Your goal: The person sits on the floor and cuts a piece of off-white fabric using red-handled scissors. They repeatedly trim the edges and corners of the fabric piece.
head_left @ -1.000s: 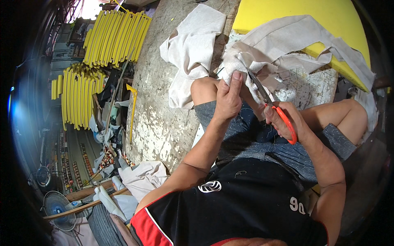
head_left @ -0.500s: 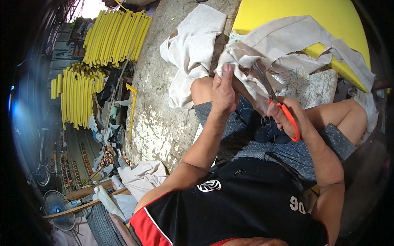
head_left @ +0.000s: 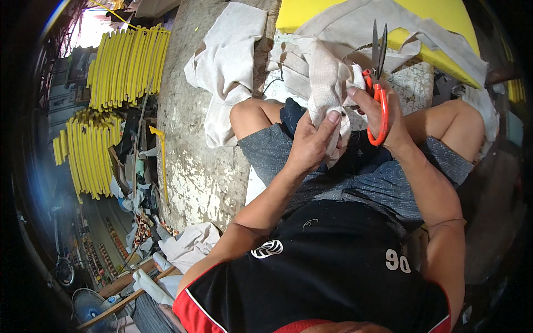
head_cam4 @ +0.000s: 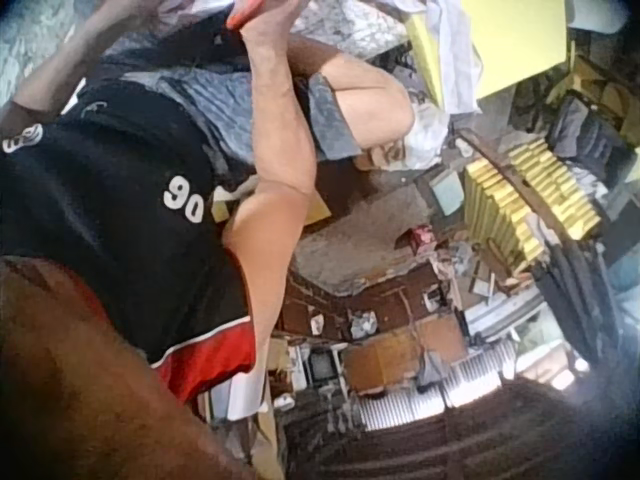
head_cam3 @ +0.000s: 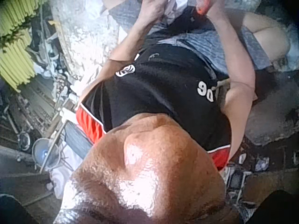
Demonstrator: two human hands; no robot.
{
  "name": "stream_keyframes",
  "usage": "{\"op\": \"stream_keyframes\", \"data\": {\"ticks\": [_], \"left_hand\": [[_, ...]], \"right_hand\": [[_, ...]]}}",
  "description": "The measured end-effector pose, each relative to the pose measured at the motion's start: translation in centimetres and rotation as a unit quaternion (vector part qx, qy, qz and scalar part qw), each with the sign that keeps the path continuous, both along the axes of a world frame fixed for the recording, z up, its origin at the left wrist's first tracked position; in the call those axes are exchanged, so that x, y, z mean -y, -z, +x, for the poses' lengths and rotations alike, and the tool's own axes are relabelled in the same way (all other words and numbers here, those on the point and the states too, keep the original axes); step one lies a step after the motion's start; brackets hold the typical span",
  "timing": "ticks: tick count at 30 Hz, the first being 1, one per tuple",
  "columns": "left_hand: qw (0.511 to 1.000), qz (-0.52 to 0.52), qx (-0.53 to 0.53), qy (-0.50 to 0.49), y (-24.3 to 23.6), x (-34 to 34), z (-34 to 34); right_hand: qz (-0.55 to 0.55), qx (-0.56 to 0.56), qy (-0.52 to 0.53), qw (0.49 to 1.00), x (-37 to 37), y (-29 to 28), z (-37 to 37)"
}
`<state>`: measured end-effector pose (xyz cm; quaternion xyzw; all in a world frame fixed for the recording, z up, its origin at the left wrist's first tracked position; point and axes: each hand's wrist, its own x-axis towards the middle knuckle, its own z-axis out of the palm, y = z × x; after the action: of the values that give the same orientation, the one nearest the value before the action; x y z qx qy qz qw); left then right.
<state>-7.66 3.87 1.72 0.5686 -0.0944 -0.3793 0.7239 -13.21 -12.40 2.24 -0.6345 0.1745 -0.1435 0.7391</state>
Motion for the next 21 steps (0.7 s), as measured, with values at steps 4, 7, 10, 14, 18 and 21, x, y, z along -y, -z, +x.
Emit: {"op": "stream_keyframes", "data": {"ticks": [4,7,10,14,18,21], "left_hand": [[0.999,0.034,0.015,-0.018,0.6,0.3,0.5],[0.998,0.059,-0.022,0.005,-0.8,-1.0,1.8],[0.996,-0.01,-0.083,0.034,-0.6,-1.2,2.4],[0.997,-0.042,-0.007,0.069,-1.4,-1.4,2.5],[0.998,-0.022,0.032,0.056,-0.7,-0.8,3.0],[0.999,-0.033,-0.007,0.042,-0.9,-0.9,3.5]], "right_hand": [[-0.154,0.006,0.042,0.987,-0.4,0.8,-0.2],[-0.192,0.029,0.066,0.979,0.9,1.4,0.2],[-0.085,0.039,0.076,0.993,1.1,0.2,0.7],[-0.159,0.019,0.027,0.987,1.7,0.8,0.5],[-0.157,0.038,0.039,0.986,0.5,1.5,0.1],[-0.066,0.022,0.045,0.997,-0.3,-0.1,0.0]]}}
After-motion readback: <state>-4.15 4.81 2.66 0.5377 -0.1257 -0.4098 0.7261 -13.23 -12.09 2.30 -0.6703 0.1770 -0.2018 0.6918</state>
